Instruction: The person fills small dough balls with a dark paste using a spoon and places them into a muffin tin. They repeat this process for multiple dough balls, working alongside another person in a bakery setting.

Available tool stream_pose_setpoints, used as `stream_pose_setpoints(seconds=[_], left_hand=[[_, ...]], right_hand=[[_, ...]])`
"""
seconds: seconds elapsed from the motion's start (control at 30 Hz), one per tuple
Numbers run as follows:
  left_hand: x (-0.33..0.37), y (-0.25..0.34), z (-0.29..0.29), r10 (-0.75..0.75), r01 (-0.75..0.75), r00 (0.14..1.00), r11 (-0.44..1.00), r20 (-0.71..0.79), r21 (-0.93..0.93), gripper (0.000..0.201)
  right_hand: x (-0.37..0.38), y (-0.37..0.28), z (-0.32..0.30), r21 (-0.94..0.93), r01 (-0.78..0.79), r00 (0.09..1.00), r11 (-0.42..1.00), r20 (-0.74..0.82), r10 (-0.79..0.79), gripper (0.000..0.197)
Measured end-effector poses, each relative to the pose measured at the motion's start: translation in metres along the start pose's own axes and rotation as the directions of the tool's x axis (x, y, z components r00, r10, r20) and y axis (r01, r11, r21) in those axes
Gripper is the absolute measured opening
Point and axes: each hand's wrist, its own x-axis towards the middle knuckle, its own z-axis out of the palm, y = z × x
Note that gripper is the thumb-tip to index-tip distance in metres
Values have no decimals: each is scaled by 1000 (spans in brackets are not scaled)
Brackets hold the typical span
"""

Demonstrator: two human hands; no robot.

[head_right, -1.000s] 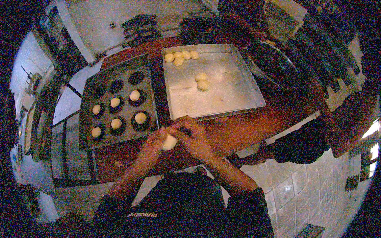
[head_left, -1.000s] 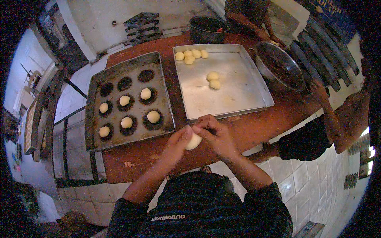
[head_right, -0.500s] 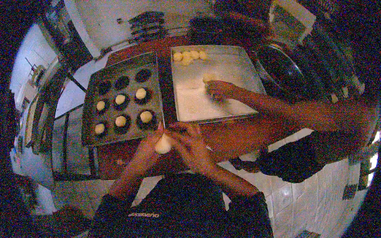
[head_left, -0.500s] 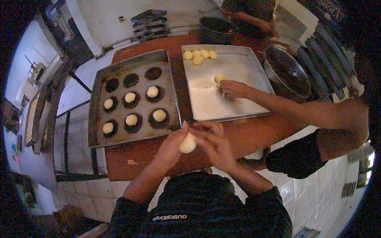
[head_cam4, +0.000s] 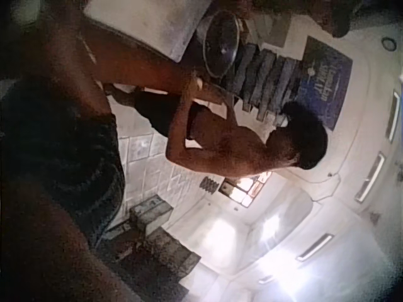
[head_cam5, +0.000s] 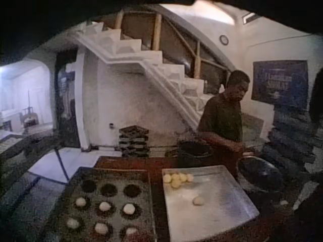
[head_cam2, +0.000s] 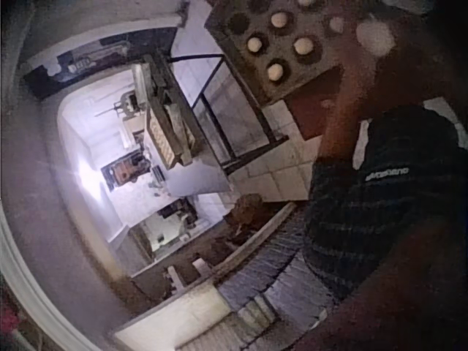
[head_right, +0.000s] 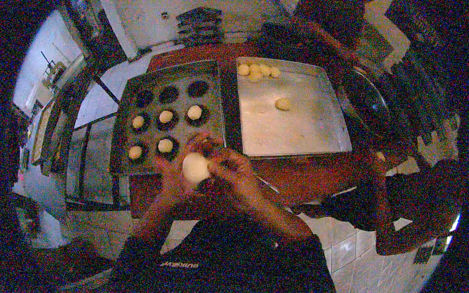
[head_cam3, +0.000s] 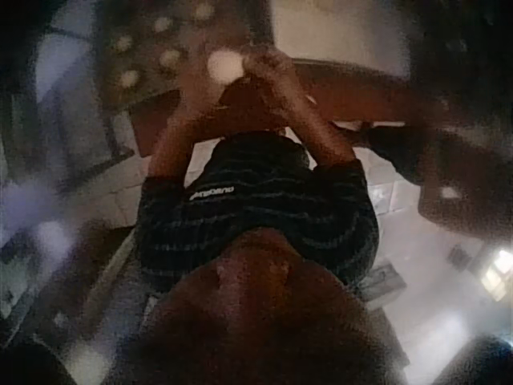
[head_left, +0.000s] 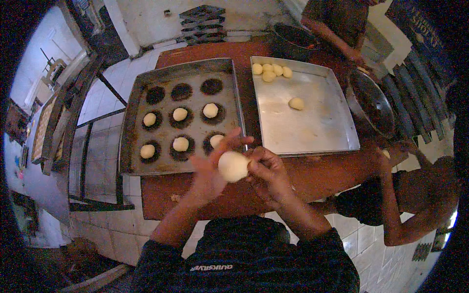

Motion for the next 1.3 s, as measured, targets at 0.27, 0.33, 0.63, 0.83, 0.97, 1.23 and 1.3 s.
stream_pose_setpoints(seconds=[0.27,0.33,0.63,0.83,0.97,1.23,1.3], left_hand=[[4,-9,-43,277,9,915,711,-292,703,52],[10,-12,-62,322,14,890,688,-323,725,49],[65,9,-111,483,-237,875,366,34,900,27],[112,60,-158,604,77,786,121,-135,990,49],[131,48,-227,431,197,887,-27,-166,980,58],[182,10,-225,106,125,990,-400,-90,908,76],[192,1,-228,52,134,991,-441,-124,887,80]], right_hand=[[37,23,5,-669,-182,983,721,-134,124,37],[44,15,7,-872,-37,997,488,-64,-38,43],[120,1,33,-680,724,582,-117,693,-426,73],[252,26,-8,-864,452,734,222,219,-642,64],[312,90,-55,-916,254,824,-312,374,-426,60],[247,-29,-62,-951,267,783,158,119,-610,36],[217,-63,-102,-950,82,819,300,-108,-563,30]])
